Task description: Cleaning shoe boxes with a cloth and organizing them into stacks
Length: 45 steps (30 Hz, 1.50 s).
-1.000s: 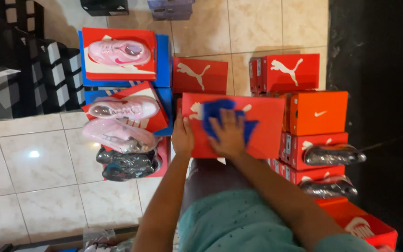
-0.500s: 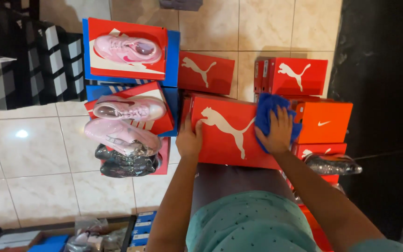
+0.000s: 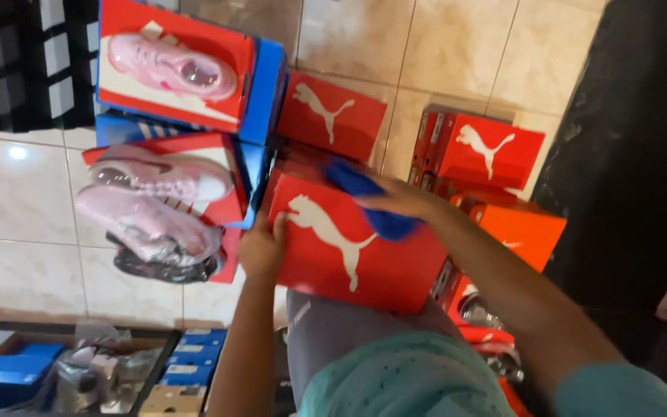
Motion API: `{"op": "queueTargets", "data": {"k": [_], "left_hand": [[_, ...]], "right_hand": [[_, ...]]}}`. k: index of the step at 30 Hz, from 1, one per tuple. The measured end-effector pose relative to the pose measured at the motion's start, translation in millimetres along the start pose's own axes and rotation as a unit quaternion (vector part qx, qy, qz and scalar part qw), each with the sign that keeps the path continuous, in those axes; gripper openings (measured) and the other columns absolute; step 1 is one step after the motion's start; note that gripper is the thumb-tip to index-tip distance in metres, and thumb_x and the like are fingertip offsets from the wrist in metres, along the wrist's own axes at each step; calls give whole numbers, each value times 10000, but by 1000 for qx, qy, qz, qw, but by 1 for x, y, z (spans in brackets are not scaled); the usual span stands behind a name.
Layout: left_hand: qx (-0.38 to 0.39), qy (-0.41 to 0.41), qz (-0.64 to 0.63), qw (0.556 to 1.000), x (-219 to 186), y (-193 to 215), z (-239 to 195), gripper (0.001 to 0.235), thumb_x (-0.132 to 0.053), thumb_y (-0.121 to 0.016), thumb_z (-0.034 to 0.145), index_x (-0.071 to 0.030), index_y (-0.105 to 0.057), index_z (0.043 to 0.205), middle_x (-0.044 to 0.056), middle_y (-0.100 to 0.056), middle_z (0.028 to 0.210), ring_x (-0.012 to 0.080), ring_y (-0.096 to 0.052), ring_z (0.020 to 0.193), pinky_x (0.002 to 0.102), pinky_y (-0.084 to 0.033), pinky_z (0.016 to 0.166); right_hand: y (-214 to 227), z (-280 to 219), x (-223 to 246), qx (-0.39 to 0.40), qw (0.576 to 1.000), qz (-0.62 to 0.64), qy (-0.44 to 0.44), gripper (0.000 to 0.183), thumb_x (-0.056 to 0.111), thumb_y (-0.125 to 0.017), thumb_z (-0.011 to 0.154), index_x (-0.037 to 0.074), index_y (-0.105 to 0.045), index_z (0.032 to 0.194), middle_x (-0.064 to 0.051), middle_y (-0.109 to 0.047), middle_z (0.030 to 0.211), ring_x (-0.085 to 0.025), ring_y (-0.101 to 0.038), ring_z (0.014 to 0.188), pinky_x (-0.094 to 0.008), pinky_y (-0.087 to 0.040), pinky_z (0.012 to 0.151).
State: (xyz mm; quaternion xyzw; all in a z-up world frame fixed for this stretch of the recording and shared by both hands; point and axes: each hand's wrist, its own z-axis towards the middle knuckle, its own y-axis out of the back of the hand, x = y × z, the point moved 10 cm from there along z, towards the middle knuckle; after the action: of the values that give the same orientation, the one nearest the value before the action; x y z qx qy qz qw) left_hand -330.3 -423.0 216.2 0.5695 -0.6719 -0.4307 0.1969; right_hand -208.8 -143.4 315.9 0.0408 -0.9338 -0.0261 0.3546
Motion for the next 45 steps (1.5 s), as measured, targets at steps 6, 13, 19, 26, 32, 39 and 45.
{"op": "queueTargets", "data": {"k": [6, 13, 19, 26, 32, 39, 45], "left_hand": [[-65, -14, 20, 998, 0, 11, 2, 627, -693, -458, 1013, -170, -717, 1243, 271, -728, 801, 491, -729, 772, 599, -576, 701], [4, 23, -7, 1000, 6, 15, -2, 625, -713, -410, 990, -261, -646, 1351, 245, -760, 957, 485, -721, 947, 619, -554, 854], [4, 9, 17, 1000, 2, 12, -8, 622, -726, -371, 1011, -264, -639, 1330, 216, -761, 937, 469, -729, 947, 592, -562, 855], [-35, 16, 3, 999, -9, 24, -11, 532, -628, -499, 1018, -181, -728, 1192, 256, -742, 845, 496, -724, 845, 603, -564, 773], [-28, 8, -8, 1000, -1, 16, -11, 598, -695, -456, 993, -226, -690, 1279, 231, -749, 867, 486, -724, 887, 617, -562, 800], [-31, 13, -9, 999, -5, 21, -13, 576, -696, -439, 987, -284, -680, 1310, 231, -742, 804, 478, -730, 855, 605, -574, 794], [-21, 14, -4, 1000, -19, 25, -10, 575, -688, -451, 995, -286, -674, 1340, 243, -744, 845, 488, -726, 872, 616, -569, 804]], "right_hand": [[22, 5, -152, 60, 998, -13, 24, 774, 524, -739, 879, 102, -528, 1492, -213, -562, 1475, -400, -498, 1374, -522, -395, 1157], [-49, 138, -11, 88, 964, 23, 248, 826, 504, -689, 942, 21, -405, 1548, -302, -478, 1506, -464, -436, 1409, -541, -357, 1187], [6, 18, -95, 101, 981, 24, 162, 933, 586, -708, 878, 52, -380, 1568, -283, -446, 1538, -445, -418, 1421, -523, -347, 1185], [16, -1, -189, 107, 991, 36, 76, 903, 526, -762, 864, 95, -402, 1571, -206, -469, 1552, -377, -444, 1416, -519, -362, 1176], [-53, 130, -25, 91, 964, 25, 247, 857, 523, -772, 878, 73, -436, 1525, -267, -523, 1467, -454, -498, 1359, -545, -418, 1138], [-25, 72, -76, 95, 980, -4, 175, 874, 554, -806, 801, 137, -504, 1507, -198, -584, 1440, -389, -552, 1328, -491, -460, 1097], [3, 41, -197, 85, 995, 17, 44, 722, 538, -719, 875, 99, -591, 1434, -211, -647, 1379, -365, -595, 1295, -495, -480, 1080]]}}
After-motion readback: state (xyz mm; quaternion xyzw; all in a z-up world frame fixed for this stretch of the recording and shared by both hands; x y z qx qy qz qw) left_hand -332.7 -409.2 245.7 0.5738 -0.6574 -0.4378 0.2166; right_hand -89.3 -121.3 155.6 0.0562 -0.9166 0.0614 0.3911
